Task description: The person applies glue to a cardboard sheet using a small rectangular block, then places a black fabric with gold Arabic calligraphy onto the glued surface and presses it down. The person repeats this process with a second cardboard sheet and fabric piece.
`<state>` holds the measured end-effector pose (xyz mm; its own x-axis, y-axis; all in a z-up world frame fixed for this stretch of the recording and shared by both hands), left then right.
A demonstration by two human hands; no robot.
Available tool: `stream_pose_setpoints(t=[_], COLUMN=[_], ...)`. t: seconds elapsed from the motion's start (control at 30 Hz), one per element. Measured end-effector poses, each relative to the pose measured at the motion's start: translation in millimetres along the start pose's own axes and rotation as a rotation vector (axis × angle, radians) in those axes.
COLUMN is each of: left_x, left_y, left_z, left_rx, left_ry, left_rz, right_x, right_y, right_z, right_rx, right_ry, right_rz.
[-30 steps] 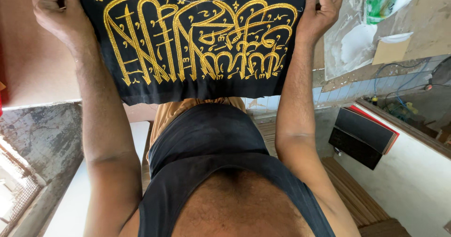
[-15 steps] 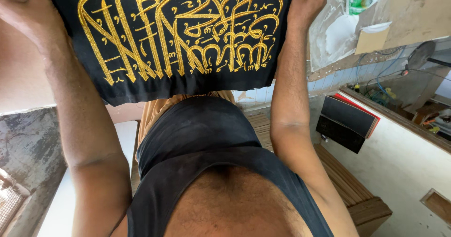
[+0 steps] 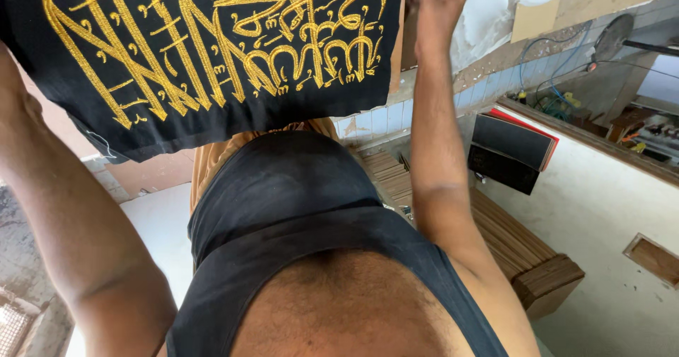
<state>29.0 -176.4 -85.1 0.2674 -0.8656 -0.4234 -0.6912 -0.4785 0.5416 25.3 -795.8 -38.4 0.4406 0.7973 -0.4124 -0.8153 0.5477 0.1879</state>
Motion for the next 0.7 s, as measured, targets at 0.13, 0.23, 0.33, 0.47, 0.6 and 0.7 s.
stream_pose_setpoints(t=[0.13,0.23,0.33,0.47,0.6,0.7], left_x=[-42,-45,-64,-57,-48,-14], left_y=[24,33,25,15,30,61], left_z=[23,41,66,81,24,-32], left_rx=[-0.076,0.215,0.203,0.185,0.621,0.986], left_ry=[0.102,0.263,0.116,0.177,-0.248,-0.447], left_rz=[0.042,0.143,0.057,0.1,-0.118,-0.302], right_x=[-32,-55,-40,-34,-36,-31], right_y=[96,162,192,189,191,193], right_z=[-32,-69,-91,-87,-84,-86], right_rx=[-0.059,0.095,0.339,0.361,0.339,0.232], right_ry=[0.031,0.021,-0.258,-0.342,-0.369,-0.398], right_rz=[-0.087,-0.236,-0.113,-0.104,-0.141,-0.119])
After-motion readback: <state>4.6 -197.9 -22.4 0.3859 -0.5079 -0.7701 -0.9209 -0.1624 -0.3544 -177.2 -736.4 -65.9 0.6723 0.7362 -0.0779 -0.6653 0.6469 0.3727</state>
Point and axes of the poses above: each hand's wrist, its own y-axis away from the middle knuckle, its own x-axis out of the palm, z = x × y, the point moved 6 cm from there along -y, towards the middle knuckle, and after that the axes turned 3 degrees about -y, right-handed, at the moved point
